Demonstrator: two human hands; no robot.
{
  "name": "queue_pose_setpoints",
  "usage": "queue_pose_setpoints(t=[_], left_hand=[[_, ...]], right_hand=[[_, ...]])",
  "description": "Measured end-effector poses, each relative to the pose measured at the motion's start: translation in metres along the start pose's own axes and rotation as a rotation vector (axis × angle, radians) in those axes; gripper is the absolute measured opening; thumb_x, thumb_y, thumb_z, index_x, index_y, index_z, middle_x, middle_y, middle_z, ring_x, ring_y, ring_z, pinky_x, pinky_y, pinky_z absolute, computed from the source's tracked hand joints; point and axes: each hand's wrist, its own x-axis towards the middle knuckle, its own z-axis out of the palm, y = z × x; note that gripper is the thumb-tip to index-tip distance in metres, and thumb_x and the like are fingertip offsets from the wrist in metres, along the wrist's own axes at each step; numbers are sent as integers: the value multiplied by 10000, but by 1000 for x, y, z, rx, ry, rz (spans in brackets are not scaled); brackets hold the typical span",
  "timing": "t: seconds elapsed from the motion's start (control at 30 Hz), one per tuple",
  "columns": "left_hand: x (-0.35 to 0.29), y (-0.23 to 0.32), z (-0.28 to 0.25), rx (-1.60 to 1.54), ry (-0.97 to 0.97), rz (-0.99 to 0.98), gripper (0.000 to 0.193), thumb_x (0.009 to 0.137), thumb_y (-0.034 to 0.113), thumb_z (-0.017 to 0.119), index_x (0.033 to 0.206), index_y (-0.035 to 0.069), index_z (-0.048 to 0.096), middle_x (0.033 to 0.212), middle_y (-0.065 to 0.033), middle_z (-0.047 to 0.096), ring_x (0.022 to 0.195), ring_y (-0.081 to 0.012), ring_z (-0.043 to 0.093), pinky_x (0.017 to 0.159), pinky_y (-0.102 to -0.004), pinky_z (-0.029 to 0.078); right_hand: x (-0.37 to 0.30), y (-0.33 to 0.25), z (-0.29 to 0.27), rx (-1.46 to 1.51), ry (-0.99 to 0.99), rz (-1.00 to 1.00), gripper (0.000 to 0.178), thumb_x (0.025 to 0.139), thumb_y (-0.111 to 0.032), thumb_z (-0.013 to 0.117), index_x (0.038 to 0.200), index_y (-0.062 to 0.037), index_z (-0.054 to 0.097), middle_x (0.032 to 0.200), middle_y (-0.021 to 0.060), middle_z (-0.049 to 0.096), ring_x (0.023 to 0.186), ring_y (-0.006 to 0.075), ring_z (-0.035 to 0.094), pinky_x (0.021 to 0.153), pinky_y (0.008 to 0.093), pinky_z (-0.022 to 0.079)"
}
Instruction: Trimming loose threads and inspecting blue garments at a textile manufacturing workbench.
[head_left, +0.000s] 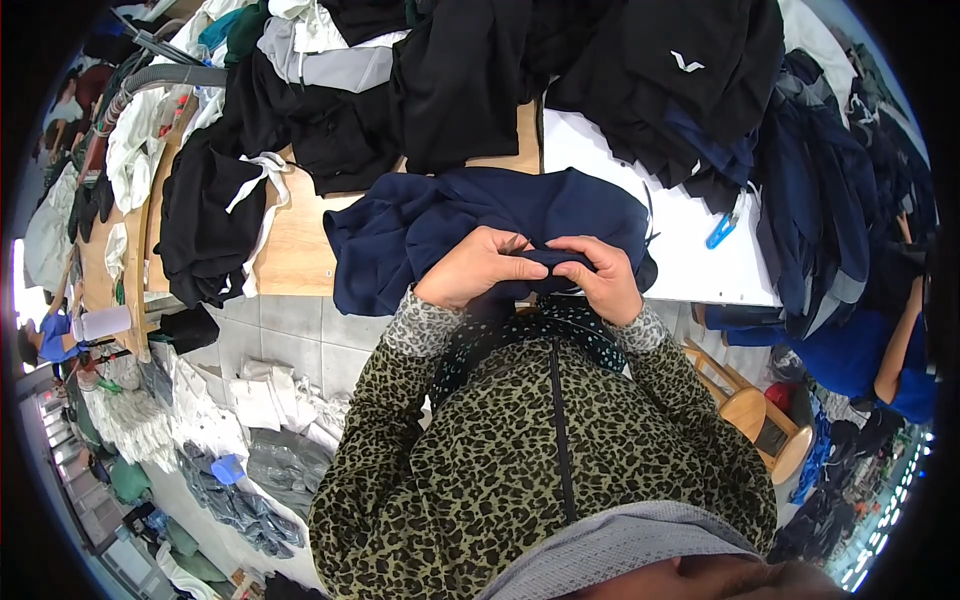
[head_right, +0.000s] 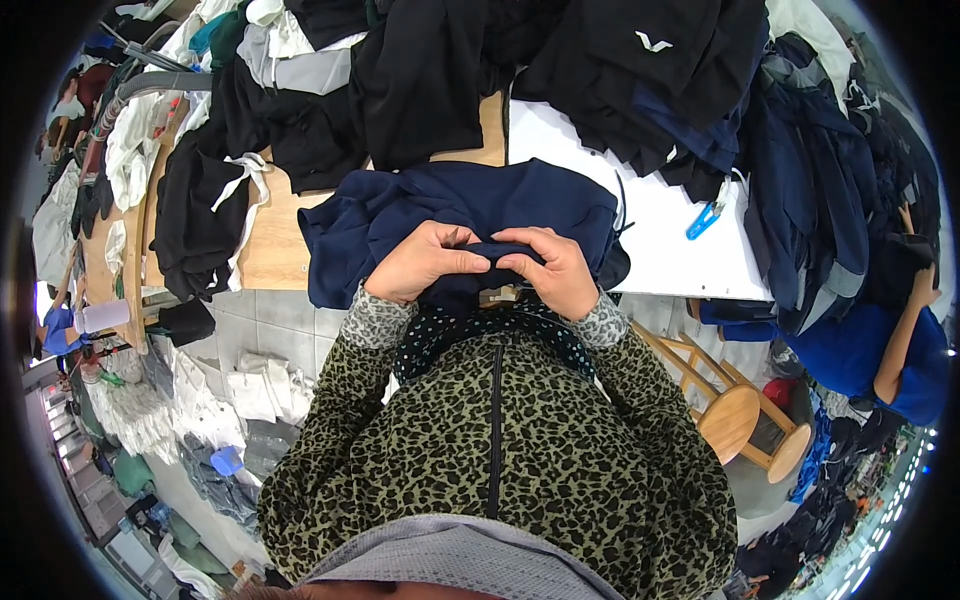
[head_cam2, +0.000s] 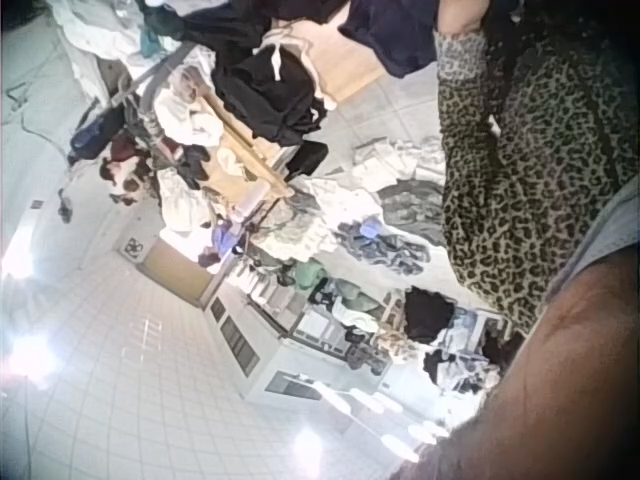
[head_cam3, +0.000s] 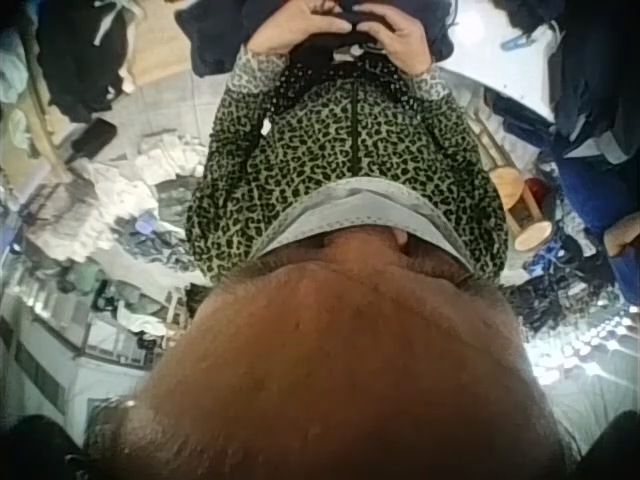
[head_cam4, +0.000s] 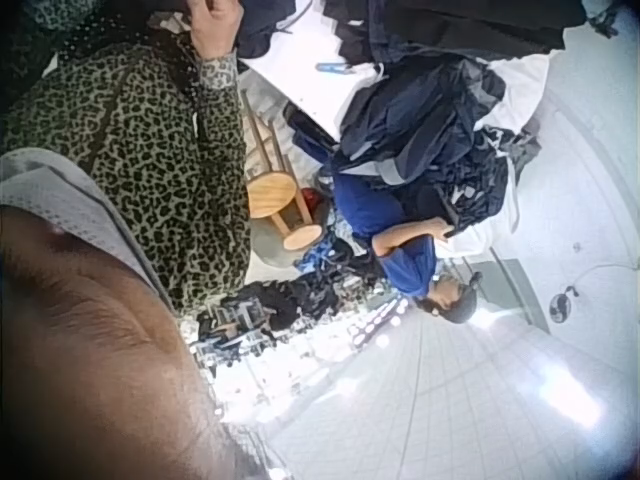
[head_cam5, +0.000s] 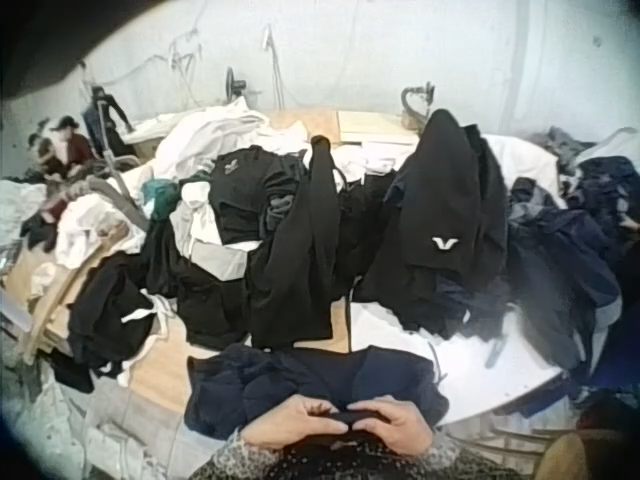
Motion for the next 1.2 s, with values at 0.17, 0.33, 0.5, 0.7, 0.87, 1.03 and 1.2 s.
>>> queue_pose_setpoints(t=[0.17,0.33,0.5,0.7,0.87,1.03,1.2], left_hand=[[0,-3,-2,63,-15,28,135,777,66,711,863,-14,644,783,24,606,708,-28,517,638,-180,407],[-2,0,6,118,23,74,210,749,103,744,895,-17,652,784,5,604,669,-48,515,593,-206,415],[-9,-2,21,751,373,613,274,718,76,759,965,8,662,841,-26,571,590,-69,474,520,-209,386],[-5,-10,24,932,419,779,120,745,14,693,857,-2,652,785,-88,604,654,-196,600,550,-279,463],[-7,-5,28,1153,394,719,10,765,-8,620,772,-6,614,755,-114,595,644,-251,580,566,-308,458],[0,-4,11,817,269,500,92,819,62,599,789,-25,596,714,-90,581,603,-161,543,544,-261,412],[5,-8,3,464,147,204,138,885,117,572,818,-3,585,713,33,526,613,-39,444,540,-205,370]], right_hand=[[0,-2,-2,-24,-64,17,147,816,-74,643,937,9,634,815,75,622,745,183,569,708,277,440],[-1,-6,2,-10,-29,12,158,821,-59,637,947,33,615,842,102,623,734,181,582,671,270,454],[-3,-3,5,-77,11,22,174,825,-64,636,958,44,606,859,114,631,746,187,605,670,270,468],[0,-1,5,-48,-41,33,165,834,-69,629,956,39,607,842,117,635,747,203,617,656,266,473],[-1,-2,8,-133,-61,-41,143,808,-76,640,915,13,610,773,110,599,717,267,586,690,317,442],[1,-3,10,-232,-67,-123,125,802,-93,641,889,-10,607,735,103,572,708,277,561,707,330,408],[3,-5,8,-223,-71,-124,125,802,-99,643,890,-17,608,732,96,572,712,269,561,712,325,403]])
